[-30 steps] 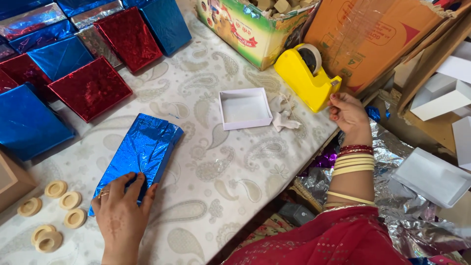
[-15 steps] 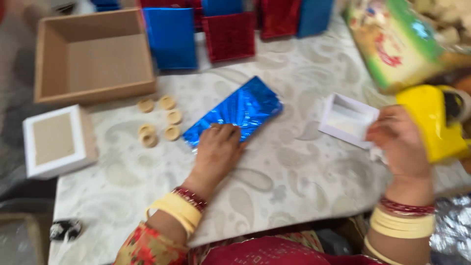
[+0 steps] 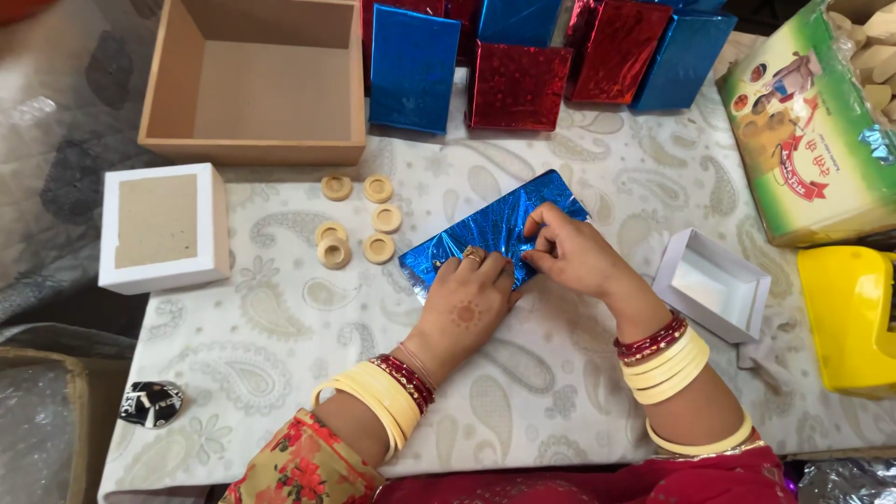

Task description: Packing small wooden components into boxes and wrapping them in blue foil.

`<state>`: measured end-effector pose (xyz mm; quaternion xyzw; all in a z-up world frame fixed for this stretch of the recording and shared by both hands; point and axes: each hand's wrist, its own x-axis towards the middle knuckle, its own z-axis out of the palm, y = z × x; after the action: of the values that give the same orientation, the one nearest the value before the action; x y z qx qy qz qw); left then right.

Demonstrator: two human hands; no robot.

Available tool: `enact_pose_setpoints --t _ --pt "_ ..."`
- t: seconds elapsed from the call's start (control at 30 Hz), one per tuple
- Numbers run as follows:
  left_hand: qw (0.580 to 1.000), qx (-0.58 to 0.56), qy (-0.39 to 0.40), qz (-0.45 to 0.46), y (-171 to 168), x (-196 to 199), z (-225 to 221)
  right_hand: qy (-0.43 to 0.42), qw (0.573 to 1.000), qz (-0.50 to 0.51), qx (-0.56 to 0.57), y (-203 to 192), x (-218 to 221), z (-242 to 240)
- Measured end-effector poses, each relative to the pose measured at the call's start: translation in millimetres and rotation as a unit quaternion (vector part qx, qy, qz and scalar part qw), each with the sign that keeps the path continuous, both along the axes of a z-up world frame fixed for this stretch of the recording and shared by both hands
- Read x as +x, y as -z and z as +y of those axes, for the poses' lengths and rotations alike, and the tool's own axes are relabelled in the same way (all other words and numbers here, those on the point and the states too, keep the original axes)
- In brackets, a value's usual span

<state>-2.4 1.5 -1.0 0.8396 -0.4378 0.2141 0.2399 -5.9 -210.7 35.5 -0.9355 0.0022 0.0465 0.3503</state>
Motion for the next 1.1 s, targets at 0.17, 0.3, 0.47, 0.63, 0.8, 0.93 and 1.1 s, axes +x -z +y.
enact_pose_setpoints --t 0.17,0.3,0.47,0.63,0.8,0.93,1.1 --pt "1.0 0.011 0.002 0.009 -3.9 -0.8 0.1 -0.028 0.99 -0.003 -0.135 -19.4 4.6 12.1" --pt "0.999 0.027 0.003 0.028 -8.8 -1.2 1.7 0.004 0.985 0.061 -0.161 -34.3 4.1 20.6" --pt "0.999 0.03 0.004 0.026 -12.6 -2.0 3.6 0.095 0.941 0.094 -0.311 -46.3 1.1 -5.8" --pt "0.999 0.039 0.013 0.036 -15.9 0.0 5.0 0.081 0.972 0.065 -0.211 -52.4 0.2 -28.6" --pt "0.999 0.015 0.019 0.04 -20.2 1.7 4.5 -0.051 0.995 0.042 -0.07 -34.5 3.4 -28.7" --pt "0.998 0.046 0.014 0.048 -24.1 -0.2 3.4 -0.221 0.965 -0.08 -0.113 -22.7 7.5 -34.1" --pt "0.997 0.064 0.015 0.034 -22.1 0.0 3.5 -0.243 0.965 -0.056 -0.078 -15.2 12.7 -42.1"
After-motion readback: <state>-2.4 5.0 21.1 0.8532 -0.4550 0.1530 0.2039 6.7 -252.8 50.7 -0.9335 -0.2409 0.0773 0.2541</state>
